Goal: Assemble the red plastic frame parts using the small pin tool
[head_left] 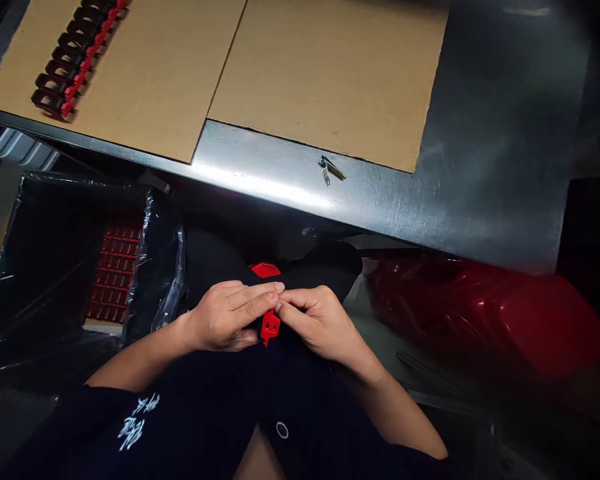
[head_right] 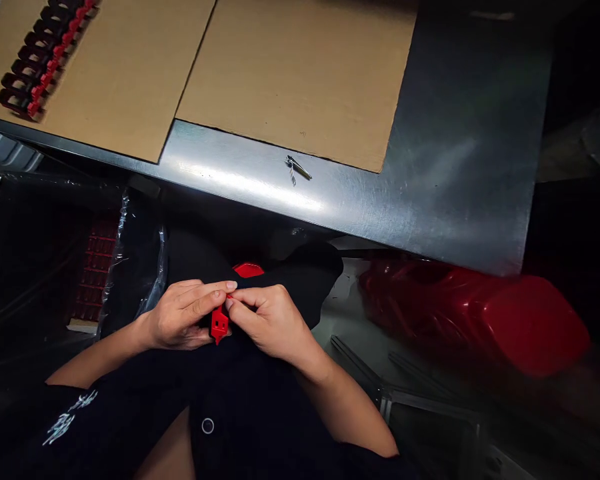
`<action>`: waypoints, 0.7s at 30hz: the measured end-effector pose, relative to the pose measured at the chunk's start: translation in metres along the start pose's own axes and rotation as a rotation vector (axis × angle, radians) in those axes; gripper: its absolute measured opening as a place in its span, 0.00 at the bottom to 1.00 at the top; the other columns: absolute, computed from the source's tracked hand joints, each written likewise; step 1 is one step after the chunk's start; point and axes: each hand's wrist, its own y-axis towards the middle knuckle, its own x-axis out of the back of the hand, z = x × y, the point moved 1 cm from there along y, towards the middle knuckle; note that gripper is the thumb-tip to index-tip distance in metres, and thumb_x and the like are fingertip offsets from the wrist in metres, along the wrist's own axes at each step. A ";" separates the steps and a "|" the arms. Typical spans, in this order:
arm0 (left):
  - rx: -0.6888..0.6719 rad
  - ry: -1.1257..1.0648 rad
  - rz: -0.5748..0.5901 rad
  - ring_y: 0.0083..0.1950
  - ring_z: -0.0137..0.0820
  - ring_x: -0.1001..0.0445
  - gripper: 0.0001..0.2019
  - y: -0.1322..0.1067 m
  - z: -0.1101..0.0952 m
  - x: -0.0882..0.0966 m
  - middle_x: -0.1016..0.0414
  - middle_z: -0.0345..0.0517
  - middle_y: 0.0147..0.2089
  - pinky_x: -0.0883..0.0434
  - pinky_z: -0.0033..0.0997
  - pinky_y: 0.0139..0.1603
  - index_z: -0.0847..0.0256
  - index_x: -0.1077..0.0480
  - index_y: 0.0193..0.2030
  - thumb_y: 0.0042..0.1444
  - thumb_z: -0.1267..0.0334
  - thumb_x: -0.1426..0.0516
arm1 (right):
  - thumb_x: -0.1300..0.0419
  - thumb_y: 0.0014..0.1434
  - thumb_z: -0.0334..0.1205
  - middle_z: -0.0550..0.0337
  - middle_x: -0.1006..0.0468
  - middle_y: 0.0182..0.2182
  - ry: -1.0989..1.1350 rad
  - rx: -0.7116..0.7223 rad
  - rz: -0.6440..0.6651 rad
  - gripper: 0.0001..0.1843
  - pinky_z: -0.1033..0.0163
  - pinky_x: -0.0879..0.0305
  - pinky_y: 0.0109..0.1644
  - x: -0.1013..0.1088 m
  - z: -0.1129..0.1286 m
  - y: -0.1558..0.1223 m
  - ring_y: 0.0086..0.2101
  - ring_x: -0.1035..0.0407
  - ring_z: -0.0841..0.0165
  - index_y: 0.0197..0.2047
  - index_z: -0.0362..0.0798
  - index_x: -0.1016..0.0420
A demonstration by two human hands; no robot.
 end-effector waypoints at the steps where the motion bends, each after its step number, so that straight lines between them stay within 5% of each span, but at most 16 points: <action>1: 0.003 -0.007 0.000 0.52 0.39 0.16 0.35 -0.001 0.000 0.000 0.20 0.67 0.58 0.25 0.31 0.33 0.69 0.50 0.76 0.67 0.59 0.43 | 0.46 0.69 0.41 0.68 0.39 0.20 0.000 0.008 0.010 0.20 0.67 0.51 0.26 0.001 0.000 -0.001 0.22 0.49 0.76 0.25 0.45 0.28; 8: -0.003 -0.037 0.007 0.54 0.39 0.17 0.37 -0.001 -0.002 0.000 0.20 0.67 0.57 0.25 0.32 0.33 0.69 0.50 0.77 0.68 0.55 0.42 | 0.46 0.67 0.37 0.70 0.44 0.19 -0.012 0.055 0.089 0.19 0.67 0.53 0.26 0.010 0.000 -0.005 0.22 0.52 0.76 0.23 0.47 0.37; 21: -0.008 -0.035 0.026 0.55 0.39 0.17 0.38 0.002 -0.002 0.002 0.20 0.68 0.57 0.24 0.29 0.33 0.69 0.49 0.76 0.66 0.55 0.41 | 0.46 0.68 0.42 0.67 0.38 0.19 -0.015 -0.020 0.060 0.21 0.67 0.51 0.25 0.005 0.002 -0.001 0.22 0.49 0.76 0.23 0.45 0.31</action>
